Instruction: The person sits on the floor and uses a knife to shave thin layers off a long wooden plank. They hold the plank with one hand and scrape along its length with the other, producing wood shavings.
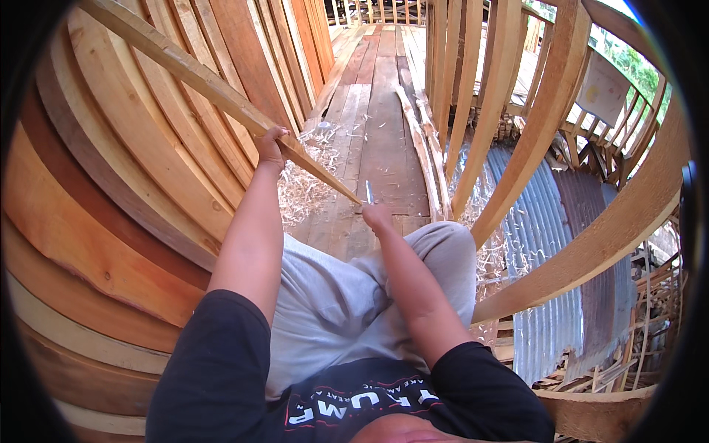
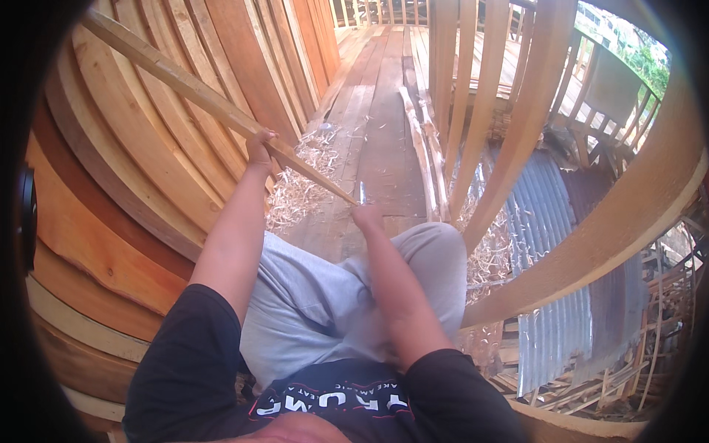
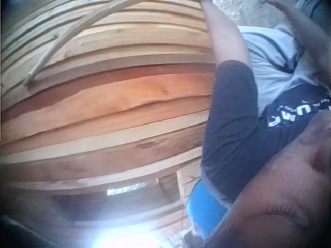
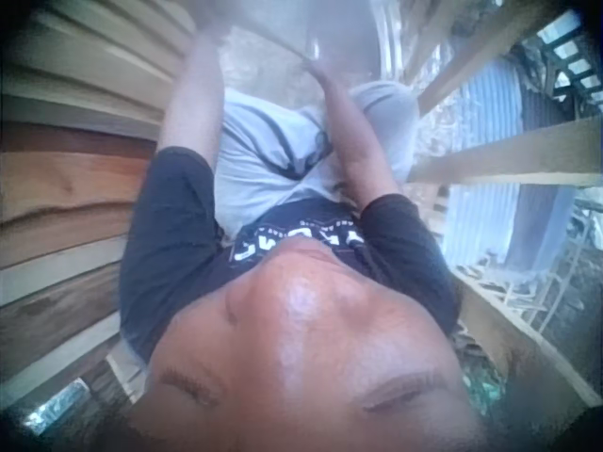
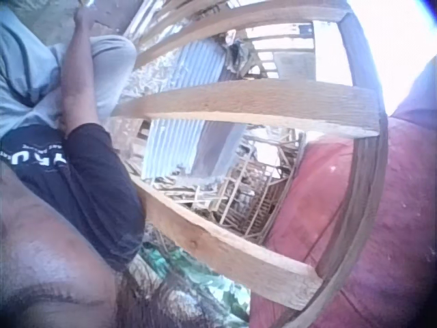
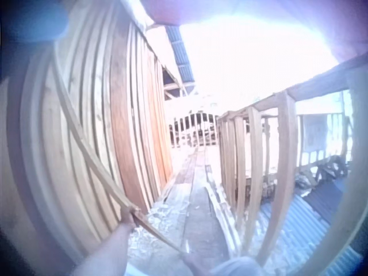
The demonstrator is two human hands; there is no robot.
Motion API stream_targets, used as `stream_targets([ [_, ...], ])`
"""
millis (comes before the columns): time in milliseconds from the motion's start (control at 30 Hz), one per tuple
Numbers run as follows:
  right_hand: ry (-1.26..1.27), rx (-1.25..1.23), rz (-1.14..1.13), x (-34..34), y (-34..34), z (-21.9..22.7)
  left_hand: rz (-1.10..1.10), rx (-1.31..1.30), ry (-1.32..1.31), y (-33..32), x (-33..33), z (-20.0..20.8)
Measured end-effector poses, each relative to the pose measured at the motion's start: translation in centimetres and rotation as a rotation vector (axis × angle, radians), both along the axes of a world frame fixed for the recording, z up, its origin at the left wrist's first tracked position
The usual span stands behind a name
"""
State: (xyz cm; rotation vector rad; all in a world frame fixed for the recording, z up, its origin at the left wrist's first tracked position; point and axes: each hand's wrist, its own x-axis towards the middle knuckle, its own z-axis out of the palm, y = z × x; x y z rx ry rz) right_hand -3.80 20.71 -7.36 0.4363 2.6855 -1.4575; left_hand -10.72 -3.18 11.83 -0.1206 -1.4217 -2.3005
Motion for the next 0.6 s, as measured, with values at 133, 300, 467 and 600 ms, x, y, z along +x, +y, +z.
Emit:
stream_targets([
  [133,0.071,0.012,-0.006,-2.3,1.4,-2.6,-0.054,-0.017,0.069,1.4,-0.4,0.4],
  [300,-0.317,-0.48,-0.047,-1.8,0.5,-1.3,-0.029,-0.019,0.134,0.4,0.0,-0.3],
  [467,-0.276,-0.637,-0.004,-1.8,0.7,-1.7,-0.233,-0.069,0.335,-0.6,-1.3,-0.6],
  [600,-0.145,-0.61,-0.004,-2.3,1.4,-0.5,-0.255,0.009,0.361,0.5,-1.2,-0.5],
])
